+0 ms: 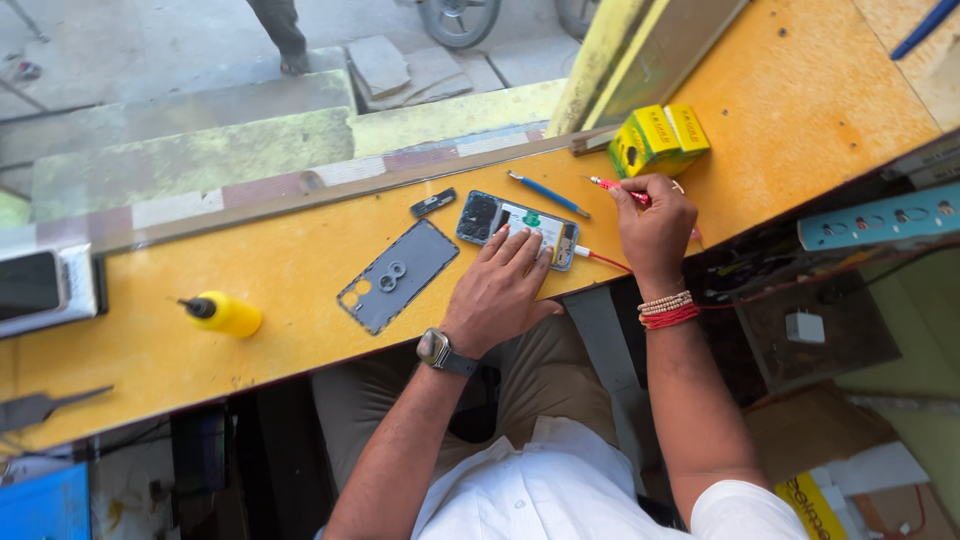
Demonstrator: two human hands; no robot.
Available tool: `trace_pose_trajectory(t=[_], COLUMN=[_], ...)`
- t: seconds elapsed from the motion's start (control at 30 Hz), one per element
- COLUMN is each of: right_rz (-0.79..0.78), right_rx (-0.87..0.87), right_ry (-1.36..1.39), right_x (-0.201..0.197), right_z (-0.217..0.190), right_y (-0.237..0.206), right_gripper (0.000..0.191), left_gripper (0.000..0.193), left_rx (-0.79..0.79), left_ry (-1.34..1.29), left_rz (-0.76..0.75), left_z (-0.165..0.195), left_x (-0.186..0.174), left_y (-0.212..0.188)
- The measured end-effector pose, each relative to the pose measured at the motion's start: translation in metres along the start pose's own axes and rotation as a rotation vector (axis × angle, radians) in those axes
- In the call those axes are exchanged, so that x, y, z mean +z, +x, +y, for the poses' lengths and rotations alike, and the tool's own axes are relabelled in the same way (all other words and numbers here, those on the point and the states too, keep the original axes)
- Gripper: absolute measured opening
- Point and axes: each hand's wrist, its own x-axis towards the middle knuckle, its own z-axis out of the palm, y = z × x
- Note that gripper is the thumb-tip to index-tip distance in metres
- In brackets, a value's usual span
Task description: The person repairs a disassembled smartphone at a counter, using a red screwdriver to work on the phone's internals, handling a small camera lens component, briefly checking it under a microscope, and pressing components back into the phone body.
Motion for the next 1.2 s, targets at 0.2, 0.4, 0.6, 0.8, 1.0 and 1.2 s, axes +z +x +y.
trace_pose_trajectory(t=[0.2, 0.4, 0.6, 0.8, 1.0, 1.2], right_rz=[-0.151, -0.177, -0.571, -0.649, -0.488, -0.521], right_rx=[-0.101, -0.255, -0.367, -0.261, -0.165, 0.500], right_ry=[-0.313, -0.213, -0.146, -0.241, 0.004, 1.140], right_x=[0.011, 0.014, 0.032, 0.041, 0.033, 0.008], right_z=[-0.003, -0.039, -0.074, -0.078, -0.064, -0.032], right_y=[0.002, -0.007, -0.014, -0.003, -0.005, 0.002], right_gripper=[0.011, 0.021, 0.062, 0.079, 0.081, 0.068], left_gripper=[0.046, 0.025, 0.019, 0.020, 0.021, 0.024], left_rx=[0.130, 0.196, -0.151, -0.467, -0.565, -0.579], left_ry=[0.007, -0.100, -0.298, -0.395, -0.447, -0.475], left_rz=[0.191, 0.342, 0.157, 0.118, 0.138, 0.123], left_z=[0.000, 0.031, 0.050, 0.052, 0.050, 0.049], left_x=[-0.012, -0.011, 0.014, 0.022, 0.017, 0.022], left_y=[-0.007, -0.071, -0.158, -0.208, -0.205, -0.196])
